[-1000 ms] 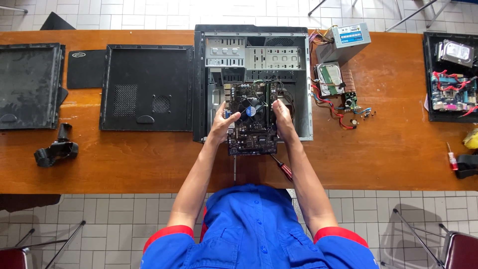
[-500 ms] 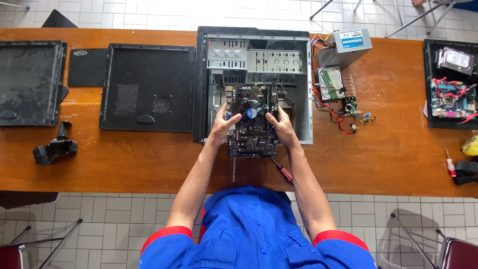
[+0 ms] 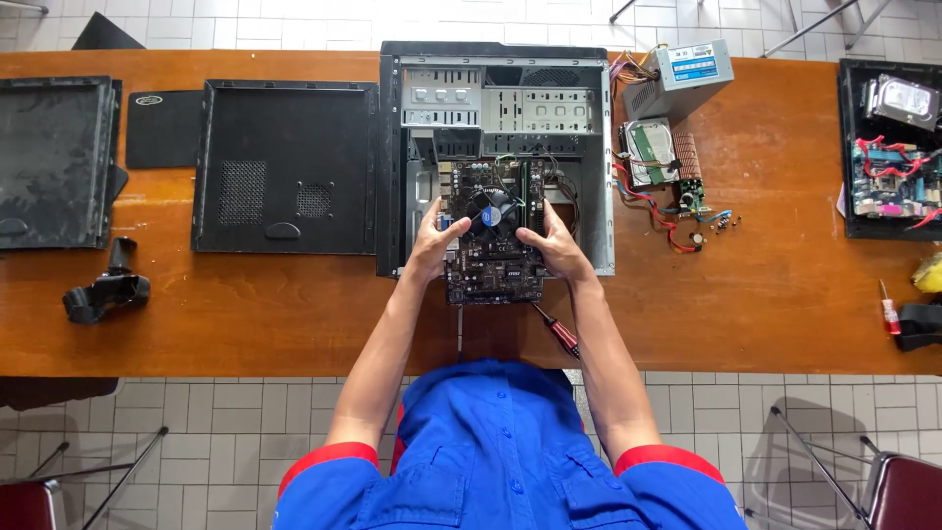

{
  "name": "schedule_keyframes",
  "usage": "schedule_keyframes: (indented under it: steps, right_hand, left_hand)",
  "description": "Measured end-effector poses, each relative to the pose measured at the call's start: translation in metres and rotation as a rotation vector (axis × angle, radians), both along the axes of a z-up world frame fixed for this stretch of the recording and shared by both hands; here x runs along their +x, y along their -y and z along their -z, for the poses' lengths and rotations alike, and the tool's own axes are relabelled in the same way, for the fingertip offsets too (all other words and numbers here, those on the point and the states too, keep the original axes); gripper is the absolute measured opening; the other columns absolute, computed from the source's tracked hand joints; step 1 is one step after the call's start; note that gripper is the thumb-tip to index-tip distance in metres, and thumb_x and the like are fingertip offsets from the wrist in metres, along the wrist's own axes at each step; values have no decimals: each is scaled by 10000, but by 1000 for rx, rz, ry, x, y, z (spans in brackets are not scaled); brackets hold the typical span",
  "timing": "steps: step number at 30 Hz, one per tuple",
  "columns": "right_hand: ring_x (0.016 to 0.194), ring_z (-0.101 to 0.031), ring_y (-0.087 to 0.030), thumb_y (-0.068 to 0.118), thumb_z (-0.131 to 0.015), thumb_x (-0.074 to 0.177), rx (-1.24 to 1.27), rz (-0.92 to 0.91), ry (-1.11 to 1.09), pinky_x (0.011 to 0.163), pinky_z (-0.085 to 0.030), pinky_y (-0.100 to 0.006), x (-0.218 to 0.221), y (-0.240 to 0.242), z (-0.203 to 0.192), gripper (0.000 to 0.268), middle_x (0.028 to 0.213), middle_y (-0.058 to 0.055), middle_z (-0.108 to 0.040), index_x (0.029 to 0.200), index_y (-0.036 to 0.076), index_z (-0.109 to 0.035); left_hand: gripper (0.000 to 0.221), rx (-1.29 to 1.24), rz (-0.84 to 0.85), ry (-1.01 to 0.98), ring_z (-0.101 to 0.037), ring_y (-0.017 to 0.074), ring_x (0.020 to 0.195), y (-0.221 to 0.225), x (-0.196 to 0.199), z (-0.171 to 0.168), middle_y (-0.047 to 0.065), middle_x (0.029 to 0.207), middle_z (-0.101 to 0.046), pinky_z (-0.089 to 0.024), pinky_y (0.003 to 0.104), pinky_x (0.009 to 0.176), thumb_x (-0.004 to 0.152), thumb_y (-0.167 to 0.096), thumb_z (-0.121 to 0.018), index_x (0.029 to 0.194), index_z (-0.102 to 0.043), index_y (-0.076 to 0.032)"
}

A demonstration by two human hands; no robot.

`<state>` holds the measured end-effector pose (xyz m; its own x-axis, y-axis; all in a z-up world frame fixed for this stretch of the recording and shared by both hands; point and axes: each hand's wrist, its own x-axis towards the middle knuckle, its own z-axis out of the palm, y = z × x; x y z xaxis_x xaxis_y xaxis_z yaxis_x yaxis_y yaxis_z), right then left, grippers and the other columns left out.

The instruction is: Inspecting and preparing a computer motherboard by checking the CPU fan, RAM slots, and other components on a repair bench.

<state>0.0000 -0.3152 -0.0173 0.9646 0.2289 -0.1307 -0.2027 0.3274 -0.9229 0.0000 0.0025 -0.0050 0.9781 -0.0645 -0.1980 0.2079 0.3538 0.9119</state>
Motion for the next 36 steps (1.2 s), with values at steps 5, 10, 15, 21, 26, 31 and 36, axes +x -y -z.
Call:
schedule_keyframes:
  steps: [5, 10, 15, 21, 26, 31, 36]
  right_hand:
    - [999, -643, -176, 48, -793, 874, -1, -2, -9, 825, -599, -443, -5, -13, -28, 659, 1182, -113, -661, 1463, 97, -501]
    - [990, -656, -202, 45, -803, 868, 10, 22, -47, 820, -610, -466, 1, -3, 8, 678, 1183, -127, -660, 1471, 103, -499]
    - [1220, -590, -255, 316, -565, 1068, 154, 78, -52, 975, -545, -540, 15, 3, 82, 536, 1420, -171, -558, 1547, 108, -445]
    - [1208, -564, -228, 382, -553, 1096, -129, 170, 11, 1043, -506, -444, 34, -22, -31, 456, 1282, -152, -608, 1440, 83, -530]
    - [864, -656, -128, 200, -688, 1020, -133, 148, 8, 736, -612, -319, 56, -29, -80, 334, 945, -40, -652, 1296, 47, -577]
    - [735, -680, -103, 167, -688, 1008, -126, 183, 24, 641, -612, -280, 51, -37, -92, 281, 845, -45, -669, 1227, 27, -581]
    - [732, -648, -90, 152, -661, 1018, -158, 217, 88, 640, -592, -259, 50, -41, -93, 252, 833, -39, -664, 1229, 34, -590]
  left_hand:
    - [501, 1, -1, -4, -581, 125, 966, 0, 0, 3, 27, 1093, -665, -559, 352, 878, 819, -221, -881, 1258, -646, -169]
    - [496, 15, -6, -4, -584, 107, 970, 2, -1, -2, 11, 1100, -670, -557, 337, 887, 826, -219, -873, 1264, -645, -176]
    - [504, 19, -9, 0, -579, 107, 973, 2, 1, -2, 13, 1112, -673, -556, 347, 894, 822, -223, -876, 1266, -643, -174]
    - [524, 22, -12, 6, -582, 110, 982, 3, 1, -2, 21, 1123, -679, -551, 349, 893, 809, -227, -887, 1274, -652, -170]
    - [524, 21, -9, 7, -585, 120, 984, 2, 1, -6, 29, 1124, -679, -551, 363, 894, 806, -225, -887, 1272, -654, -169]
    - [537, 4, -7, 1, -568, 108, 962, 2, 0, -13, 21, 1100, -669, -547, 345, 883, 791, -232, -896, 1266, -653, -162]
    - [511, 14, -14, 4, -572, 95, 942, 2, -1, -12, 10, 1075, -673, -548, 328, 862, 794, -228, -895, 1244, -662, -167]
